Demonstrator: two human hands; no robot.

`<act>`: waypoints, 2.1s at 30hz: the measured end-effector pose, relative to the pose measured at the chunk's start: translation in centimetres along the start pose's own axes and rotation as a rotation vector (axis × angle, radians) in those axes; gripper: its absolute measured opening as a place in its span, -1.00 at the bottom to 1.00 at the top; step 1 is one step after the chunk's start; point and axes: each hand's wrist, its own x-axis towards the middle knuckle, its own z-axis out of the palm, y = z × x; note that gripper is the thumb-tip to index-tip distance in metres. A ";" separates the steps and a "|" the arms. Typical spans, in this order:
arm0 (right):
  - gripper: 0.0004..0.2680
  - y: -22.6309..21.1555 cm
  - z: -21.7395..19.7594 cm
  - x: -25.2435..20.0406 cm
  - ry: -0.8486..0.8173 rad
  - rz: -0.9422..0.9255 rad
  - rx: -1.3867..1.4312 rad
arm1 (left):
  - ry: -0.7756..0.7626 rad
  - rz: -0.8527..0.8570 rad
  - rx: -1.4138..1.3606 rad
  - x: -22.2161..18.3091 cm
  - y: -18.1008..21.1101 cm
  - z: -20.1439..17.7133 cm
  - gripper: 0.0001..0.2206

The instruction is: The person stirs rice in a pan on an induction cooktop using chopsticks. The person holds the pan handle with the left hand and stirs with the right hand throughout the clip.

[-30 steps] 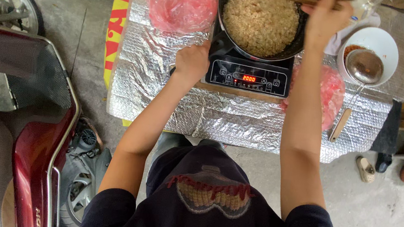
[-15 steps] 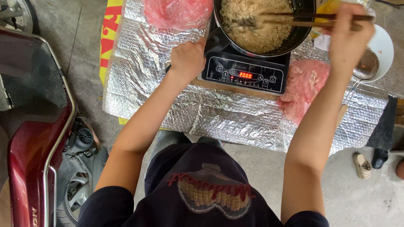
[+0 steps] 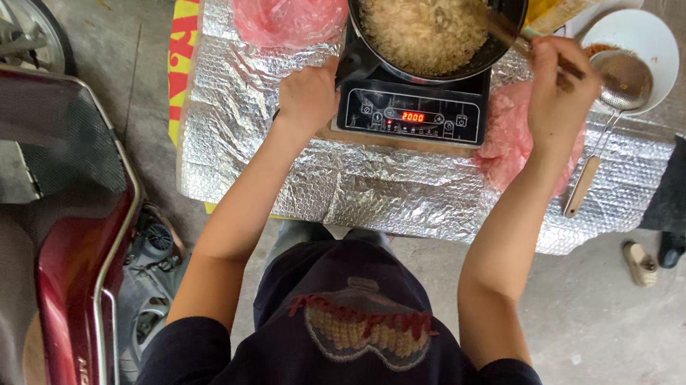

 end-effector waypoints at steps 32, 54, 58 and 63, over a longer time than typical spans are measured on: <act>-0.90 -0.9 4.5 -8.9 0.295 -0.056 -0.202 | -0.199 -0.116 -0.040 0.1 1.2 -3.1 -0.64; -0.90 -1.4 4.5 -7.5 0.199 -0.029 -0.110 | -0.125 -0.107 0.005 0.0 0.9 -1.8 -0.80; -0.89 -1.7 5.2 -6.3 0.119 0.063 -0.043 | -0.109 -0.095 0.015 -0.1 0.7 -1.4 -0.81; -0.89 -2.2 8.2 -5.7 -0.153 -0.143 -0.020 | -0.115 -0.085 0.018 0.1 0.6 -0.8 -0.80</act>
